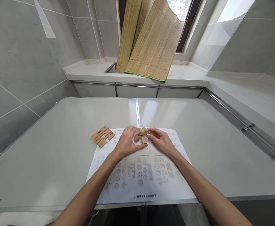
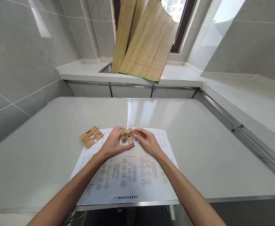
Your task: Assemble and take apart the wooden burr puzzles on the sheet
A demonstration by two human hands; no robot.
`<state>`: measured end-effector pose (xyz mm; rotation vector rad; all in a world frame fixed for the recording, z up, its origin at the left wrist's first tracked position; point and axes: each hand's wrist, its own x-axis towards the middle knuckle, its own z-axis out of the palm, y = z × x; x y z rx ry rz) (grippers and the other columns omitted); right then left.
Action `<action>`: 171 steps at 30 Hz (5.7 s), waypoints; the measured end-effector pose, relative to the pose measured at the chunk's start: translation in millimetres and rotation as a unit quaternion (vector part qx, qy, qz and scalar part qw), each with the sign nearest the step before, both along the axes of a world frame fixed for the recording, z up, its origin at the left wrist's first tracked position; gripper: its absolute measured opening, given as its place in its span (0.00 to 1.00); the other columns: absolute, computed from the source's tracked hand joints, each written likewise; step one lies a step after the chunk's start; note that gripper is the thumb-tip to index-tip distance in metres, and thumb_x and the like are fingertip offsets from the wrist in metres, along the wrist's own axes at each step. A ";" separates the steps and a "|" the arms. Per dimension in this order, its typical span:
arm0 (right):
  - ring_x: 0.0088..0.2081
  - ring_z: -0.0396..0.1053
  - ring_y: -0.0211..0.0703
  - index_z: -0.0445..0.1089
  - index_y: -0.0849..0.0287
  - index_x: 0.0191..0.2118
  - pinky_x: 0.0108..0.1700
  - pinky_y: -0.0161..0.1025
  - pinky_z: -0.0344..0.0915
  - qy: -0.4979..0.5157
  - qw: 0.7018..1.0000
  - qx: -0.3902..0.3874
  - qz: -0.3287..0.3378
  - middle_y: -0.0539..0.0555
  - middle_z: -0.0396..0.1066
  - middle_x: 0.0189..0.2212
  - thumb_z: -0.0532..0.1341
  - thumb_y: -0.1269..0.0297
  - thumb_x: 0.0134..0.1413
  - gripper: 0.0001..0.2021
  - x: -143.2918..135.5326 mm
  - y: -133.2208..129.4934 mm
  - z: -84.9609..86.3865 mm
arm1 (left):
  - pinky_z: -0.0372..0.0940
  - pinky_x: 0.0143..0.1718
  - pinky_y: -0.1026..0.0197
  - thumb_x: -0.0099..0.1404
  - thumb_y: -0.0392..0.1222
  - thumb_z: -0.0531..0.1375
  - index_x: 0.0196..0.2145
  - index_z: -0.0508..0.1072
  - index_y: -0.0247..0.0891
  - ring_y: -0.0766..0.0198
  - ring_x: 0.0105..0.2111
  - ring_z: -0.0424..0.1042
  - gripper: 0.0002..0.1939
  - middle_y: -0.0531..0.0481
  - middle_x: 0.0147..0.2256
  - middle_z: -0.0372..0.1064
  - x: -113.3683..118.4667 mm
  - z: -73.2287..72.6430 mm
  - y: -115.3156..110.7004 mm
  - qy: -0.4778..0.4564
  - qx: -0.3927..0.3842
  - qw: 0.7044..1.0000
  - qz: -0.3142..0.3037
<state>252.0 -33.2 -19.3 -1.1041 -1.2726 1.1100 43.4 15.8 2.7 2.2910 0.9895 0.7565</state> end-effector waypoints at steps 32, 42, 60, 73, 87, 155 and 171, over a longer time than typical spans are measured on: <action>0.30 0.66 0.42 0.75 0.56 0.52 0.37 0.41 0.64 -0.038 0.999 -0.027 -0.008 0.48 0.69 0.26 0.65 0.48 0.63 0.20 -0.9 -0.9 3.2 | 0.68 0.53 0.47 0.73 0.42 0.61 0.42 0.75 0.41 0.51 0.52 0.69 0.03 0.46 0.45 0.75 -4.5 -2.1 0.8 -0.042 0.181 0.981 0.051; 0.30 0.64 0.42 0.75 0.57 0.51 0.40 0.42 0.63 -0.048 0.998 -0.031 0.014 0.48 0.67 0.26 0.65 0.49 0.63 0.19 2.3 -4.0 12.0 | 0.65 0.45 0.51 0.73 0.45 0.61 0.39 0.74 0.41 0.56 0.38 0.71 0.06 0.49 0.37 0.76 -2.5 -1.3 -3.8 -0.030 0.134 0.987 0.077; 0.25 0.54 0.36 0.74 0.57 0.50 0.33 0.39 0.56 0.058 0.985 -0.043 0.157 0.45 0.57 0.26 0.65 0.46 0.65 0.19 9.0 -5.1 19.3 | 0.60 0.31 0.61 0.74 0.48 0.60 0.42 0.76 0.41 0.64 0.26 0.64 0.09 0.55 0.27 0.68 -4.0 -2.8 -4.5 -0.071 0.077 0.993 0.055; 0.25 0.61 0.39 0.72 0.56 0.46 0.31 0.39 0.62 -0.025 0.999 -0.013 0.017 0.45 0.62 0.23 0.63 0.40 0.61 0.23 -23.6 -11.3 27.1 | 0.57 0.28 0.61 0.69 0.54 0.61 0.29 0.68 0.41 0.65 0.22 0.63 0.16 0.56 0.23 0.66 -1.9 3.3 2.4 -0.034 0.091 0.982 0.164; 0.30 0.69 0.46 0.66 0.53 0.36 0.32 0.40 0.60 -0.327 0.929 0.015 -0.172 0.49 0.71 0.26 0.58 0.57 0.65 0.08 -18.7 -3.9 2.0 | 0.44 0.26 0.59 0.60 0.50 0.60 0.19 0.56 0.42 0.62 0.18 0.58 0.20 0.52 0.15 0.58 -20.2 3.7 12.7 0.168 0.125 0.941 0.267; 0.32 0.70 0.45 0.75 0.54 0.34 0.37 0.42 0.65 -0.259 0.961 0.089 -0.032 0.52 0.78 0.33 0.57 0.57 0.67 0.13 -13.7 -9.4 -4.1 | 0.66 0.54 0.41 0.60 0.67 0.65 0.57 0.71 0.38 0.40 0.50 0.71 0.37 0.38 0.51 0.76 -129.1 -2.1 -75.2 0.156 0.103 0.911 0.368; 0.32 0.70 0.45 0.75 0.53 0.34 0.37 0.43 0.66 -0.265 0.959 0.088 -0.039 0.52 0.78 0.32 0.58 0.56 0.67 0.13 -12.9 -8.6 -4.6 | 0.67 0.55 0.51 0.66 0.59 0.60 0.47 0.75 0.38 0.52 0.49 0.77 0.22 0.41 0.48 0.79 -180.5 -5.2 21.2 -0.086 -0.027 0.899 0.429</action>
